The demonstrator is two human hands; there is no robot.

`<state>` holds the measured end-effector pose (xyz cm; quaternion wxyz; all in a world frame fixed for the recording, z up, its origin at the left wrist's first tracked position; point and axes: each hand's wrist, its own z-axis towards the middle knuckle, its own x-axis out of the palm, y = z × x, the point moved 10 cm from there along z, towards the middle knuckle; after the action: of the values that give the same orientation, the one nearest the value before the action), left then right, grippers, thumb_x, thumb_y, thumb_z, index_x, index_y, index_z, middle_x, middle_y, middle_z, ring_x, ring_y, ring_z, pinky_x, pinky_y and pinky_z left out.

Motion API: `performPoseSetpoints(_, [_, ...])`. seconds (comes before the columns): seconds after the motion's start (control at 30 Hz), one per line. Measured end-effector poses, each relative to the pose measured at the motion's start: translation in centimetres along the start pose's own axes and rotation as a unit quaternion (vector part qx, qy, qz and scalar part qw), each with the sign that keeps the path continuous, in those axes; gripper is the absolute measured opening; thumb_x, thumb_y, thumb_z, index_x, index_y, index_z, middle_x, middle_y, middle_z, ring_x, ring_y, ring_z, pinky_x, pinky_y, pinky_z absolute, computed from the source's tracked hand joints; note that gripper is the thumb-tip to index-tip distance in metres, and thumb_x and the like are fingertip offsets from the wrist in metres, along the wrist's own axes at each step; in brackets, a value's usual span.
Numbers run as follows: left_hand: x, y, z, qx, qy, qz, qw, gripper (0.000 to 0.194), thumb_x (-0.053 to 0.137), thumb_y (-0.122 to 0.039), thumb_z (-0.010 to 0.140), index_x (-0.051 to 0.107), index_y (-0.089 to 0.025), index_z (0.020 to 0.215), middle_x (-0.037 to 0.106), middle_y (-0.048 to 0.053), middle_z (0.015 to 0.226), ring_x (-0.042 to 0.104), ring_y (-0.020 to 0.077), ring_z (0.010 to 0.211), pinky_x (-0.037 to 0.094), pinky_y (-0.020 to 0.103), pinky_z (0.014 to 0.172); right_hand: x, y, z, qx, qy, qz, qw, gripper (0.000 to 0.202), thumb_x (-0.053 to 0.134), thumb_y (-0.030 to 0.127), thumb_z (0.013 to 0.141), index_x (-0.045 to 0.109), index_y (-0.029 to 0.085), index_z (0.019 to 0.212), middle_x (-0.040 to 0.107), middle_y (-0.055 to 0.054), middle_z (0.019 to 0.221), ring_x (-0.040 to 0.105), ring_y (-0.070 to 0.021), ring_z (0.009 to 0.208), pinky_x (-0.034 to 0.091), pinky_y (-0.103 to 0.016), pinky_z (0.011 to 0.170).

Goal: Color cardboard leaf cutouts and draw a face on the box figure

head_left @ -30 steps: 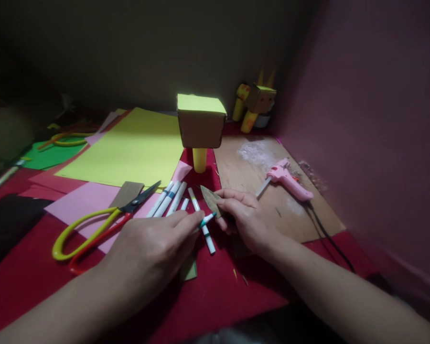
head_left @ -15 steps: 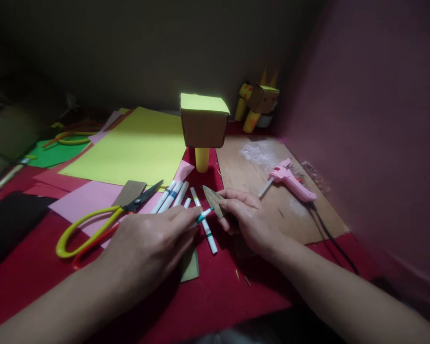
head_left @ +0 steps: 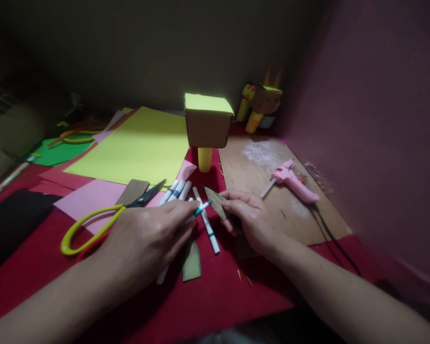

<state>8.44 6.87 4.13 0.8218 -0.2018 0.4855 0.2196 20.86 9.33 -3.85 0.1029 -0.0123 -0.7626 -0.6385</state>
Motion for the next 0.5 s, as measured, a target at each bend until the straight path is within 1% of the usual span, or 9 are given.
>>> performPoseSetpoints(0.07, [0.2,0.11,-0.18,-0.001,-0.003,0.009,1.0,0.03,0.037,-0.029,0.106,0.065,-0.02,0.1,0.07,0.001,0.069,0.058,0.0145,0.046,0.035,0.026,0.043,-0.06,0.08,-0.05,-0.003,-0.002,-0.004,1.0,0.015,0.054,0.029,0.08,0.064,0.019,0.074,0.05,0.008,0.045,0.038,-0.0076,0.04,0.024,-0.023,0.042])
performPoseSetpoints(0.17, [0.46,0.21,-0.42,0.003,-0.01,0.015,1.0,0.028,0.037,-0.028,0.106,0.065,-0.021,0.105,0.071,0.002,0.073,0.057,0.015,0.046,0.033,0.028,0.043,-0.03,0.09,-0.14,-0.002,-0.002,-0.008,1.0,0.015,0.054,0.029,0.08,0.064,0.019,0.075,0.05,0.008,0.044,0.037,-0.0078,0.039,0.023,-0.023,0.041])
performPoseSetpoints(0.27, [0.22,0.6,-0.44,-0.011,-0.02,0.015,1.0,0.028,0.039,-0.031,0.106,0.064,-0.021,0.11,0.071,0.001,0.073,0.06,0.0161,0.049,0.037,0.028,0.045,0.07,0.09,-0.17,0.0,0.001,-0.012,1.0,0.015,0.054,0.029,0.079,0.064,0.019,0.074,0.049,0.008,0.043,0.037,-0.0076,0.039,0.022,-0.024,0.041])
performPoseSetpoints(0.4, [0.04,0.12,-0.03,0.006,-0.002,0.023,1.0,0.03,0.037,-0.028,0.106,0.065,-0.019,0.102,0.072,0.003,0.074,0.059,0.0162,0.045,0.036,0.028,0.042,0.05,0.18,-0.12,-0.006,0.0,-0.018,1.0,0.016,0.053,0.03,0.079,0.062,0.019,0.07,0.049,0.008,0.044,0.038,-0.0071,0.039,0.023,-0.023,0.041])
performPoseSetpoints(0.5, [-0.15,0.25,0.13,-0.003,-0.005,0.026,1.0,0.03,0.038,-0.028,0.106,0.066,-0.019,0.103,0.072,0.003,0.074,0.061,0.0174,0.048,0.039,0.028,0.043,-0.03,0.09,-0.12,-0.003,-0.004,-0.02,1.0,0.016,0.053,0.029,0.079,0.062,0.019,0.07,0.05,0.007,0.045,0.038,-0.0069,0.04,0.023,-0.023,0.042])
